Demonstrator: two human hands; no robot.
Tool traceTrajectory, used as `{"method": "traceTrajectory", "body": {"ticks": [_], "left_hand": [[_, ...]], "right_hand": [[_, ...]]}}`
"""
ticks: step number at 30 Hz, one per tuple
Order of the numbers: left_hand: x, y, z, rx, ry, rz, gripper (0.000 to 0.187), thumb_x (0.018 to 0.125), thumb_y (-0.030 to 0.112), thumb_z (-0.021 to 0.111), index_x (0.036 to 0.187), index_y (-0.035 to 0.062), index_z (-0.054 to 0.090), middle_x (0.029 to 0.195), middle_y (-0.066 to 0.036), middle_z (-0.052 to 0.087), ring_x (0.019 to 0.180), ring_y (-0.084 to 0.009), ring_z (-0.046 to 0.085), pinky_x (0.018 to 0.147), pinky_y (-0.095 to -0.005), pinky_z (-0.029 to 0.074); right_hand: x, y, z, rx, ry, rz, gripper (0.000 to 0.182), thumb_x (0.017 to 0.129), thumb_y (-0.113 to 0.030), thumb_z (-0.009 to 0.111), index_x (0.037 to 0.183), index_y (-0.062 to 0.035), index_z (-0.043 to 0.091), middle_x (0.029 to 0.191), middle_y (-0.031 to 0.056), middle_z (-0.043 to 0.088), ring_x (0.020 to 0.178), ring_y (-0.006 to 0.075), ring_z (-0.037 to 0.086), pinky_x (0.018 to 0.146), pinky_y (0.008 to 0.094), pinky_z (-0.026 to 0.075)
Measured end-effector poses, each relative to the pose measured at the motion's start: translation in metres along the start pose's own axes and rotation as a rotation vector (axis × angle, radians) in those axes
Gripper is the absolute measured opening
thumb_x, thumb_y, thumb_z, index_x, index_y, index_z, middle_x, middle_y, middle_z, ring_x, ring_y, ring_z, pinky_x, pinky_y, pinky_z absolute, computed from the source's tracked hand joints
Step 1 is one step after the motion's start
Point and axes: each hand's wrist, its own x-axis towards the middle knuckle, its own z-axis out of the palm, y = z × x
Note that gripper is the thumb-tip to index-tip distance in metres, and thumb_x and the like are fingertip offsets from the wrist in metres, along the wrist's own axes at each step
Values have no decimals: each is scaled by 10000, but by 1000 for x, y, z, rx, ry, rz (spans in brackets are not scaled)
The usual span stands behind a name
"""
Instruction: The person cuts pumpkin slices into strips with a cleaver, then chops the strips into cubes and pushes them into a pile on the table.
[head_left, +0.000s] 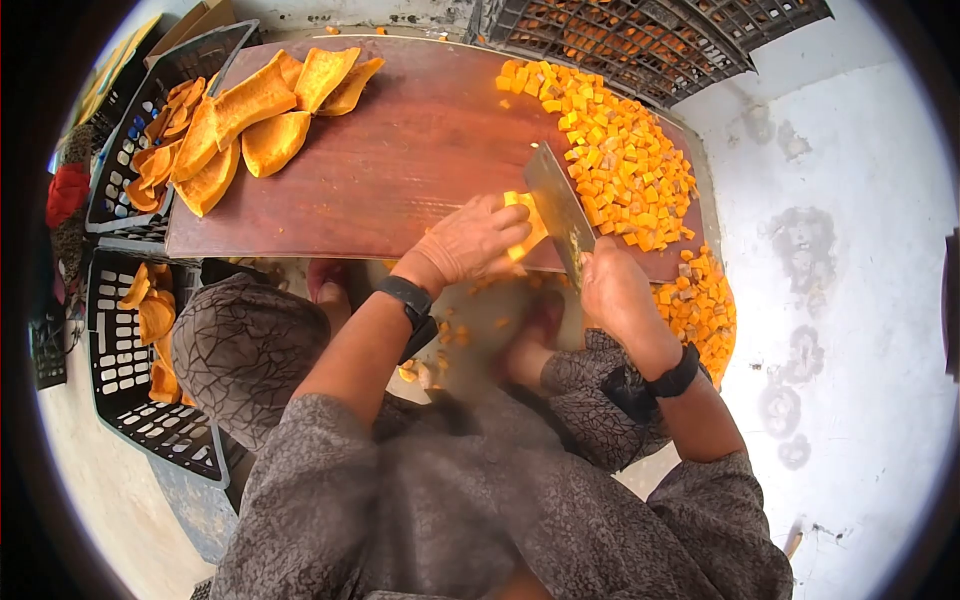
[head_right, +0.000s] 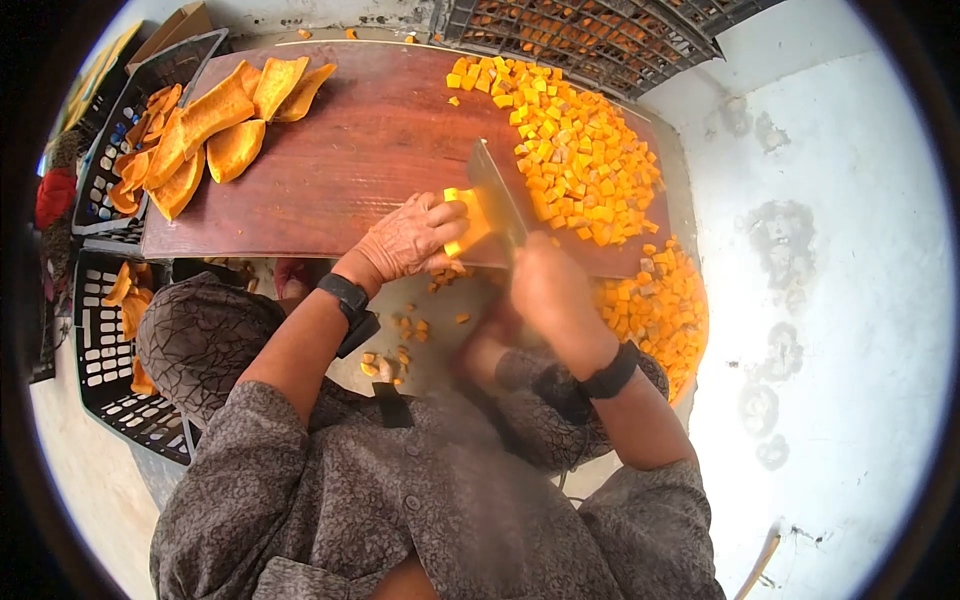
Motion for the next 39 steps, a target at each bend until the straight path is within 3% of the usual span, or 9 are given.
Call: {"method": "traceTrajectory", "body": {"ticks": [14,21,23,26,33,39], "left_hand": [[1,4,2,17,-75,-64,492,775,329,705,1181,114,531,1239,-78,508,1056,-323,496,961,-434,433],[6,5,2,36,-78,-58,466,802,375,681,1144,87,548,1205,-93,529,1047,-322,511,946,-428,441],[7,4,5,73,41,-91,399,792,360,677,1064,85,579,1150,-92,546,1025,-322,533,907,-419,466],[5,4,7,82,-11,-110,471,808,371,687,1141,68,550,1184,-104,547,1028,-319,525,943,-429,445],[7,4,5,100,-5,-131,402,824,375,657,1067,64,578,1169,-101,546,1040,-325,530,914,-420,462],[9,7,3,114,-13,-123,394,839,381,645,1060,61,580,1156,-108,549,1032,-331,529,918,-426,457]], "right_hand": [[12,6,23,-18,25,-116,168,920,-134,552,895,27,513,758,267,623,765,444,630,707,500,501],[25,10,38,-5,46,-49,170,915,-138,557,911,26,513,772,265,628,795,440,636,722,495,507],[31,8,39,-12,11,-7,171,914,-144,558,903,23,518,783,263,637,811,441,639,736,494,513],[34,6,34,-18,11,7,164,911,-139,553,897,22,522,798,264,646,823,439,645,745,495,516],[40,6,25,-29,-33,-42,153,899,-126,549,905,26,538,800,275,648,810,430,654,731,493,523],[67,6,49,-8,126,-15,171,901,-145,545,909,26,553,809,280,653,810,428,658,718,478,532]]}}
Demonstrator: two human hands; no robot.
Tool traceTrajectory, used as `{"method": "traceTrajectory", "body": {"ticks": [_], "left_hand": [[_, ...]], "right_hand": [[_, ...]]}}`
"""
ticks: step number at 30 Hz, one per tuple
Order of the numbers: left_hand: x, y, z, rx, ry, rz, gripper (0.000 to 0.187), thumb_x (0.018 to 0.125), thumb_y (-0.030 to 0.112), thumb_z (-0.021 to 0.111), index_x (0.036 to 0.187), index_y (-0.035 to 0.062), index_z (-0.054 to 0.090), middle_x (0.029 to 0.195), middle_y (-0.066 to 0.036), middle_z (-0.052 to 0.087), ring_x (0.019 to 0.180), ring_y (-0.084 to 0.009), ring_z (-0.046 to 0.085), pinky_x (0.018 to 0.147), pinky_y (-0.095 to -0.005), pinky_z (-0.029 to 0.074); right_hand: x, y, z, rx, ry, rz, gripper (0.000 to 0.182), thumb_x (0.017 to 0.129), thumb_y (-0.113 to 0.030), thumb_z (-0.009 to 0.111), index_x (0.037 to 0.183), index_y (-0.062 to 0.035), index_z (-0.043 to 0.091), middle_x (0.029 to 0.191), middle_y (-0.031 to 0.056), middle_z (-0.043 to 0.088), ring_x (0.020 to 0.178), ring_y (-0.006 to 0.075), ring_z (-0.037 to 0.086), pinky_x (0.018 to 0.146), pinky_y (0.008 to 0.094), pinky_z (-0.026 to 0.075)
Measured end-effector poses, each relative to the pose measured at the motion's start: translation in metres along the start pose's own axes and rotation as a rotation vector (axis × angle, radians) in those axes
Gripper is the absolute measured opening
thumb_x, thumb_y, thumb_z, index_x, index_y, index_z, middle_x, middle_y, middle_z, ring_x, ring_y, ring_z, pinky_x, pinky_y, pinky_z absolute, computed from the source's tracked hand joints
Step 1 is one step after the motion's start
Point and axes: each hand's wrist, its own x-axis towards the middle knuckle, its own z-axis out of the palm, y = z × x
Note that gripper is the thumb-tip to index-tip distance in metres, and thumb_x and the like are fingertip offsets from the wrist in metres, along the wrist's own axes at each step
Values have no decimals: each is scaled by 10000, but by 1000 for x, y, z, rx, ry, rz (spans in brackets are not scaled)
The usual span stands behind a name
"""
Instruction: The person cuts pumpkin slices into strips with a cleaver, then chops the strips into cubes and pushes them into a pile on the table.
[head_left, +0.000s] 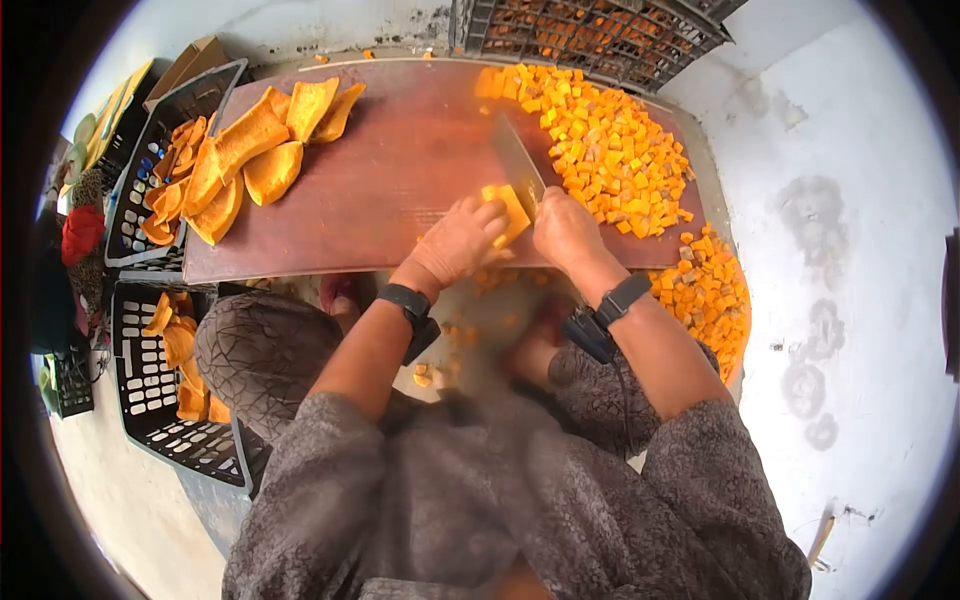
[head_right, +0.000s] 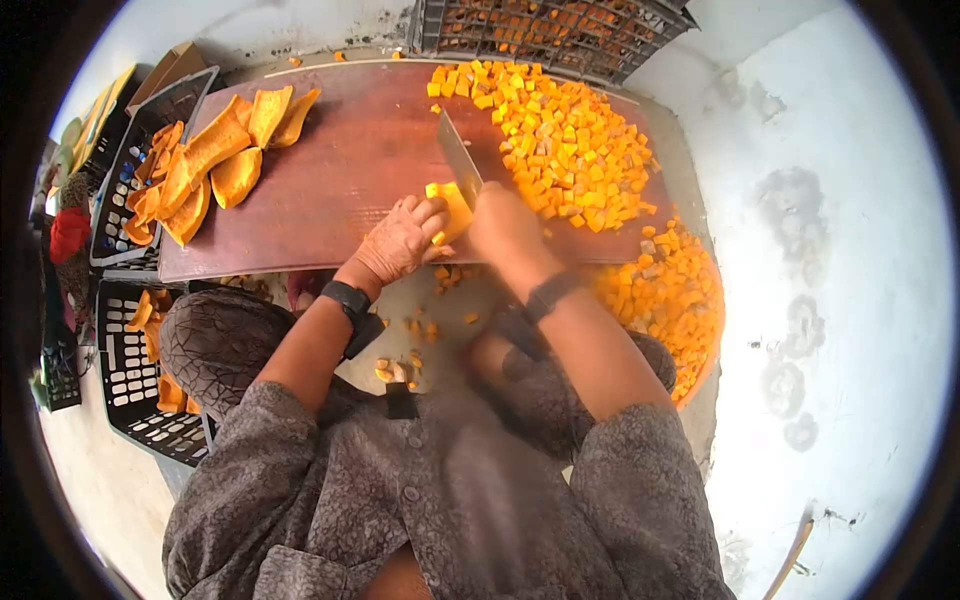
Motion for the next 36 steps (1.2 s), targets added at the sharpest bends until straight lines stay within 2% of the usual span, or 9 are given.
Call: {"method": "traceTrajectory", "body": {"ticks": [2,8,14,18,20,36], "left_hand": [[-3,-1,-2,3,-22,0,432,819,365,683,1111,70,566,1160,-111,548,1006,-320,526,915,-426,450],[-5,-2,-1,-10,24,11,432,827,382,675,1120,87,557,1171,-112,535,1025,-316,518,928,-431,443],[-6,-3,-1,-62,16,-12,449,824,375,677,1160,104,553,1182,-106,524,1050,-310,513,941,-430,434],[-6,-3,-1,-61,41,12,451,814,350,683,1172,108,552,1188,-104,522,1055,-306,512,941,-428,435],[-5,-3,-1,-47,74,19,389,801,338,666,1097,110,561,1140,-96,540,1010,-314,526,888,-417,448],[-6,-2,0,-8,88,59,328,776,292,675,1038,127,568,1092,-88,537,993,-295,539,865,-407,458]], "right_hand": [[4,-4,0,-34,-69,-4,171,909,-146,533,913,24,554,814,270,657,814,434,655,731,491,527],[-9,-12,-34,30,-52,-11,187,920,-157,524,923,28,554,822,275,647,819,463,634,742,529,500],[-35,-7,-48,-19,-127,-26,201,911,-159,560,887,41,558,802,299,622,783,488,605,704,530,476],[-43,-8,-48,31,-101,4,202,907,-153,567,873,46,557,775,301,616,781,488,605,696,524,478],[-45,-12,-56,58,-106,-56,201,907,-150,567,872,48,556,754,300,615,786,489,608,698,523,483],[-38,-23,-43,17,-148,-71,144,890,-100,553,917,41,552,811,288,639,809,461,632,720,502,500]]}}
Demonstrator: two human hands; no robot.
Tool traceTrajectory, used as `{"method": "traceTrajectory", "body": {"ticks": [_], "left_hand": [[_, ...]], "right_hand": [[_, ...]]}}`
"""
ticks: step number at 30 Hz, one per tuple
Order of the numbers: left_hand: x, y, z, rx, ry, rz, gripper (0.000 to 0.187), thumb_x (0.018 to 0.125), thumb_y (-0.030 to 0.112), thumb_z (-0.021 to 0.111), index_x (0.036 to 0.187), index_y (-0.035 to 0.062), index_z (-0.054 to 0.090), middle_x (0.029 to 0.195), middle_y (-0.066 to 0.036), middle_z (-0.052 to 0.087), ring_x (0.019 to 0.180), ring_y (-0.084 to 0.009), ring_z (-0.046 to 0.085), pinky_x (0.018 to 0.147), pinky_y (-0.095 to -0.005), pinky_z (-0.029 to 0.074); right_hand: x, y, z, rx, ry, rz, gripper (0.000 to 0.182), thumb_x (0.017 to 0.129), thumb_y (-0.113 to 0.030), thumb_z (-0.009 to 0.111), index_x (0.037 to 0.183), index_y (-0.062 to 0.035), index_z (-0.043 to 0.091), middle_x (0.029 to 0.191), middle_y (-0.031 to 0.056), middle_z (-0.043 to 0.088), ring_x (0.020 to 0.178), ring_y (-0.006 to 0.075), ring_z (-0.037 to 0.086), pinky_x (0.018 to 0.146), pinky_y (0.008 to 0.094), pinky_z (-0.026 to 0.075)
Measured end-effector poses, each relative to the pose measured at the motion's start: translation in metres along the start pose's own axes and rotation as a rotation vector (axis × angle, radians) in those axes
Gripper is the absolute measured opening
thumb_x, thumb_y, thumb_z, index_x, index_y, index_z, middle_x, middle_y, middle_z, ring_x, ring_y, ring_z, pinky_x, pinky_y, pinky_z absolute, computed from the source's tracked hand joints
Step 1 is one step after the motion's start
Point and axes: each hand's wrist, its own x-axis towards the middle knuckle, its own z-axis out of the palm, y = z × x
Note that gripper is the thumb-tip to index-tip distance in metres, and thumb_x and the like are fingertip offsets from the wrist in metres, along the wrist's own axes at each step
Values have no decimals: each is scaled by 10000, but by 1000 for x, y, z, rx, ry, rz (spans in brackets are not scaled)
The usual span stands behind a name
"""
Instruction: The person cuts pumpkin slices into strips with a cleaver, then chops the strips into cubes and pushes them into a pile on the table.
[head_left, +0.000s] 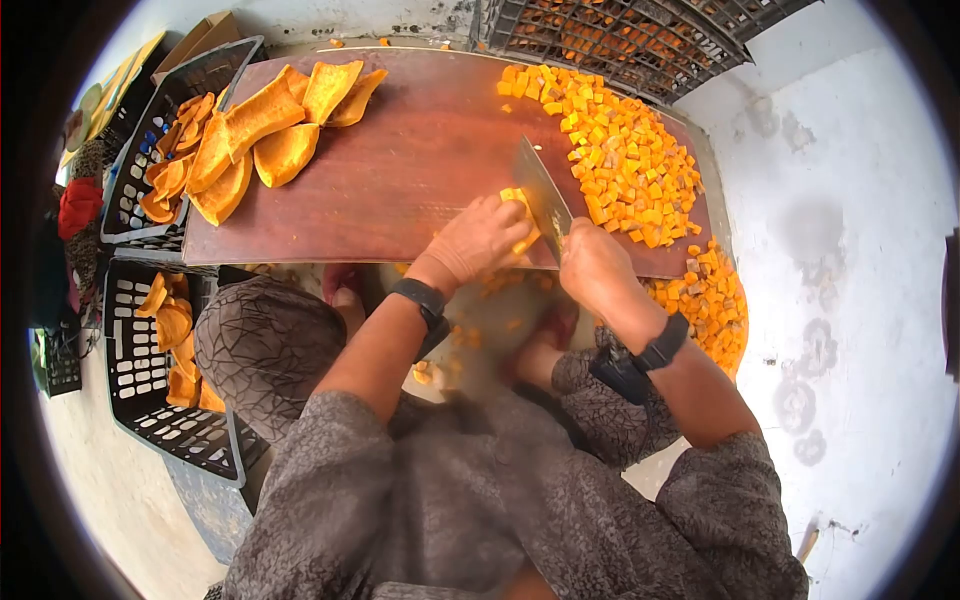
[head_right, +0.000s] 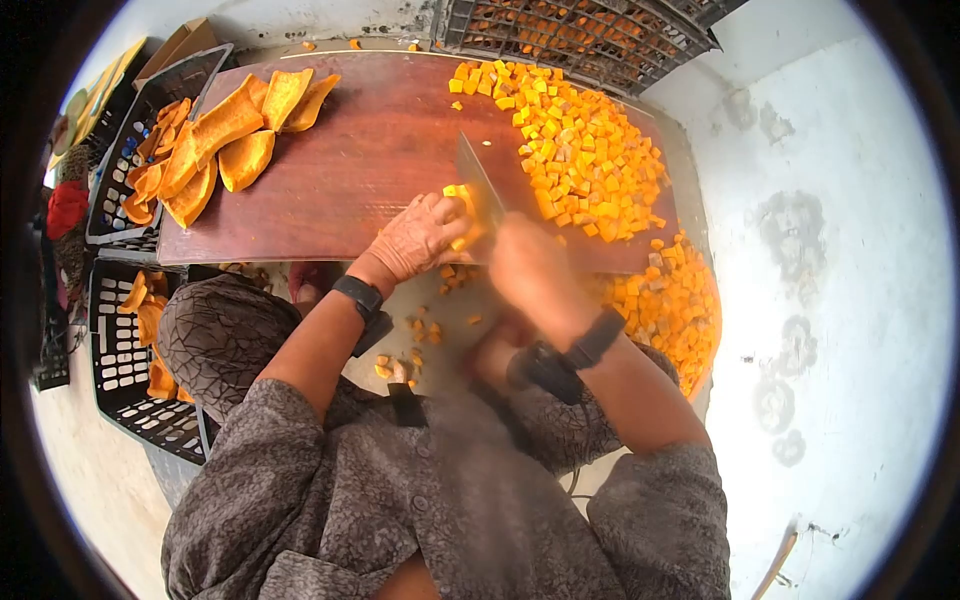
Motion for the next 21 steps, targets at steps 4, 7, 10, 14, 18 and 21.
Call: {"method": "traceTrajectory", "body": {"ticks": [4,7,10,14,18,21], "left_hand": [[1,-1,3,3,-38,-29,368,797,358,691,1061,139,557,1109,-95,534,989,-298,530,901,-419,452],[0,2,3,15,-36,-28,347,798,349,692,1037,139,554,1093,-95,538,981,-298,534,893,-419,454],[-2,0,3,40,-74,-35,314,799,327,691,1013,141,556,1088,-91,541,980,-297,538,884,-417,454],[2,1,3,-14,79,40,233,746,256,681,899,137,553,962,-83,541,908,-283,565,783,-392,471],[-2,1,1,48,-104,-14,273,814,312,678,968,120,561,1074,-88,549,974,-292,549,874,-415,451],[1,1,0,35,-43,-23,271,826,322,669,957,110,562,1060,-95,553,976,-298,546,877,-420,450]], "right_hand": [[8,-8,8,-15,2,92,130,875,-87,551,926,33,557,829,278,649,849,445,643,756,495,510],[9,-11,0,-12,-25,104,136,870,-88,549,932,33,560,851,277,653,877,438,644,778,496,510],[15,-20,-16,-23,-90,113,142,868,-92,545,934,33,562,863,276,656,886,440,644,787,500,508],[19,-5,20,-2,-30,107,146,870,-98,542,932,33,556,867,285,654,883,441,646,792,506,510],[31,-11,24,29,19,108,150,875,-99,540,931,40,549,891,301,649,909,435,646,803,500,510],[34,-12,14,1,12,105,154,880,-102,540,934,42,551,894,297,653,910,434,648,802,497,512]]}}
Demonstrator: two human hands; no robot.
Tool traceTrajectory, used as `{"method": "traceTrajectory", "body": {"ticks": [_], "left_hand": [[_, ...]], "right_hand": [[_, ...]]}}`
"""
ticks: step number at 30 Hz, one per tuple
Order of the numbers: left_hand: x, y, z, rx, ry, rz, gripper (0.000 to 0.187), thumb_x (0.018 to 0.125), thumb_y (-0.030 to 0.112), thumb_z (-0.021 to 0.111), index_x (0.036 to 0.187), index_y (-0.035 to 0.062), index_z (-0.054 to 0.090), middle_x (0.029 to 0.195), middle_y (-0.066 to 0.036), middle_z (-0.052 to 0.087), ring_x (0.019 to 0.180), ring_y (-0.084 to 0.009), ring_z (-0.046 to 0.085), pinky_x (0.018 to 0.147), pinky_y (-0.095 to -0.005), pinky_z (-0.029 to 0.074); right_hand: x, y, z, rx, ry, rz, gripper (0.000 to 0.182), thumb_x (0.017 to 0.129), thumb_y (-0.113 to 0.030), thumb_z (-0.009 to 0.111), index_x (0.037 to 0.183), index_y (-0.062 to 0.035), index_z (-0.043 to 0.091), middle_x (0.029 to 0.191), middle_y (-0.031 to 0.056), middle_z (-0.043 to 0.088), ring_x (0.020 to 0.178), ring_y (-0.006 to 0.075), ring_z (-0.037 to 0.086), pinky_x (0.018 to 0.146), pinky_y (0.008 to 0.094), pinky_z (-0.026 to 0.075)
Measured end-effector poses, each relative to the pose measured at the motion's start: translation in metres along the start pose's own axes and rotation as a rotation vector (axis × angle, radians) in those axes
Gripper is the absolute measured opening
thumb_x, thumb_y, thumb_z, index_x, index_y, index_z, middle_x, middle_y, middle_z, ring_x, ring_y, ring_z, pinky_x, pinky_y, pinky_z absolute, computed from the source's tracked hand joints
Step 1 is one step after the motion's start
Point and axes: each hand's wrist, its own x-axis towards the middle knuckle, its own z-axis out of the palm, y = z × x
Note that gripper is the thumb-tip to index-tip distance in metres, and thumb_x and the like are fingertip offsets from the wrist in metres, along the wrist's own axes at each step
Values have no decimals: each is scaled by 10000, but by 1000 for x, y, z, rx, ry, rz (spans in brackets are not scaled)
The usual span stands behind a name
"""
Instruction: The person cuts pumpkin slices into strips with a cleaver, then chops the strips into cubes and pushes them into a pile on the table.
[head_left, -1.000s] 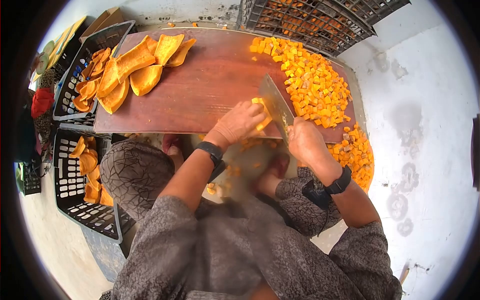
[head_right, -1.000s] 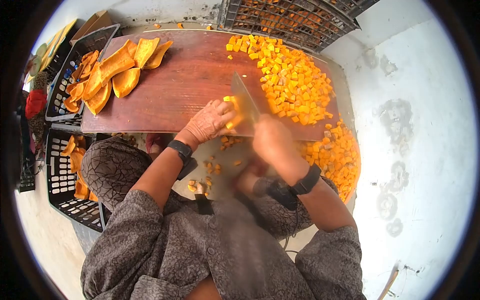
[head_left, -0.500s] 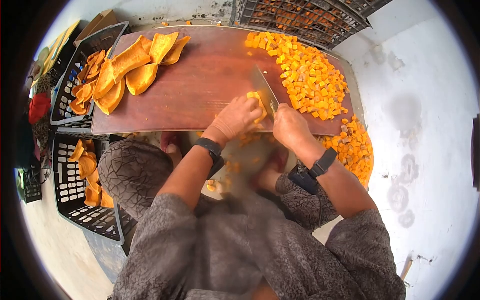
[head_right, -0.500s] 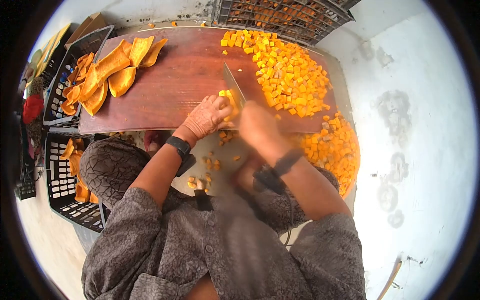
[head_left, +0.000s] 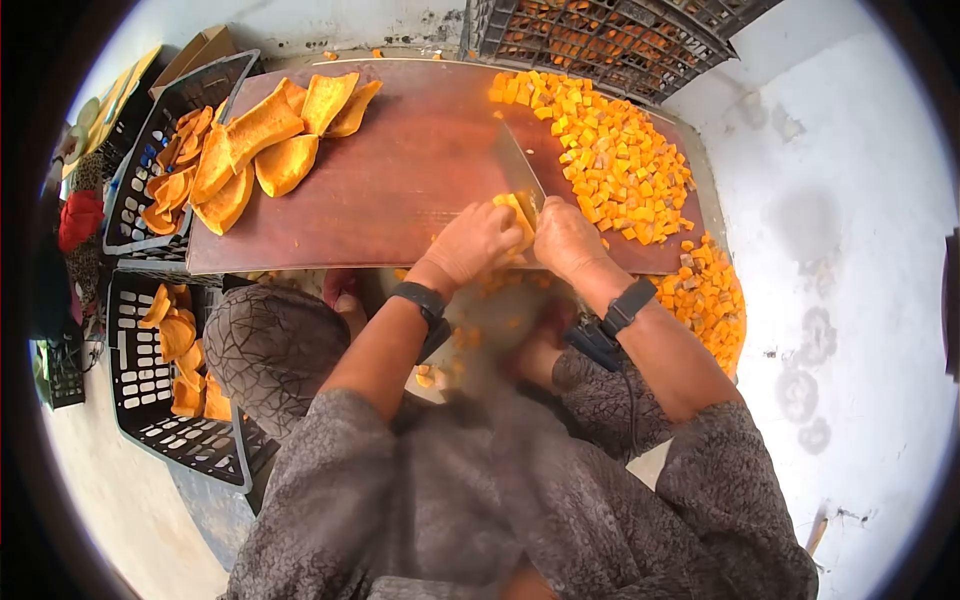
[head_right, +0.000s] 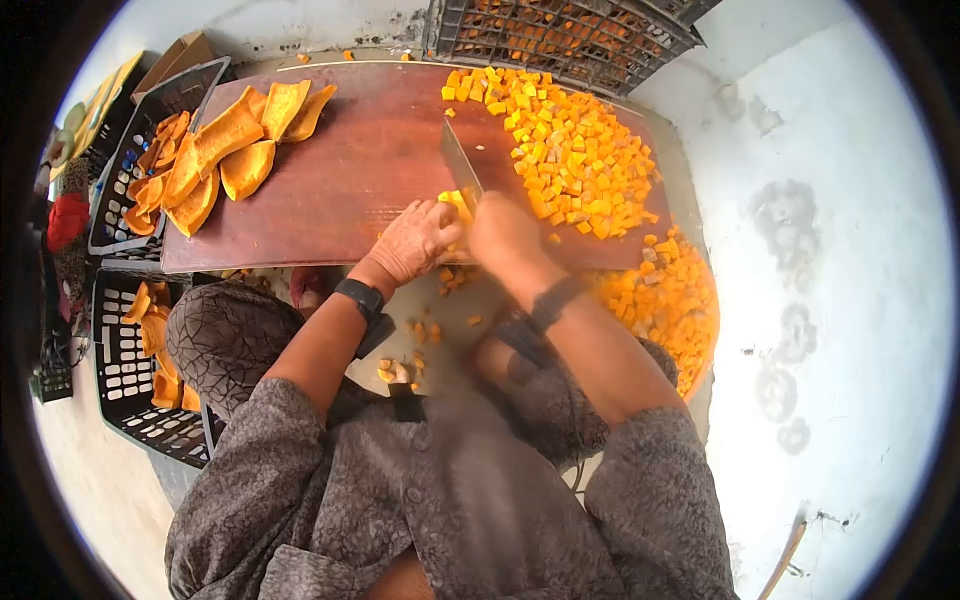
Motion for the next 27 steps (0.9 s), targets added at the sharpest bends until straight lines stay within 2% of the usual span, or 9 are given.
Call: {"method": "traceTrajectory", "body": {"ticks": [5,8,10,14,20,22,27], "left_hand": [[0,1,1,-54,23,-40,257,827,304,667,965,109,572,1050,-114,551,981,-306,542,886,-421,450],[0,0,1,-53,1,-33,258,814,276,678,978,106,574,1049,-117,548,983,-308,542,896,-422,450],[-2,-2,6,-36,-22,-33,261,803,260,684,981,105,574,1052,-116,548,986,-308,543,899,-423,450],[-2,-1,2,-49,-60,-68,267,779,223,694,985,105,571,1055,-113,545,998,-305,546,901,-419,450],[-1,2,2,-33,-39,-46,260,786,217,686,986,100,569,1058,-114,544,1008,-312,546,903,-419,450],[0,1,1,-51,-63,-66,262,785,219,687,987,100,569,1062,-116,545,1009,-315,546,903,-420,450],[0,-6,3,-12,-66,-79,275,784,227,692,991,96,568,1069,-125,543,1011,-326,543,909,-421,449]], "right_hand": [[-16,1,-9,-7,-100,44,151,878,-93,536,939,43,563,901,290,659,919,432,650,808,491,515],[-8,9,14,-6,-36,72,150,874,-80,525,948,42,572,905,292,658,920,431,651,813,493,514],[6,6,12,-10,-26,-3,157,869,-74,520,960,43,571,919,297,657,922,431,652,821,498,512],[7,6,11,12,53,5,155,858,-68,523,948,51,566,900,298,660,900,430,659,796,496,524],[-13,9,15,-56,-25,6,152,840,-51,529,929,68,561,849,290,665,858,433,668,748,485,540],[-12,12,23,-24,67,0,149,836,-53,538,926,63,560,847,293,665,855,431,670,753,486,540],[14,2,18,-41,105,-49,144,827,-56,549,919,54,565,853,291,664,867,429,668,754,481,539]]}}
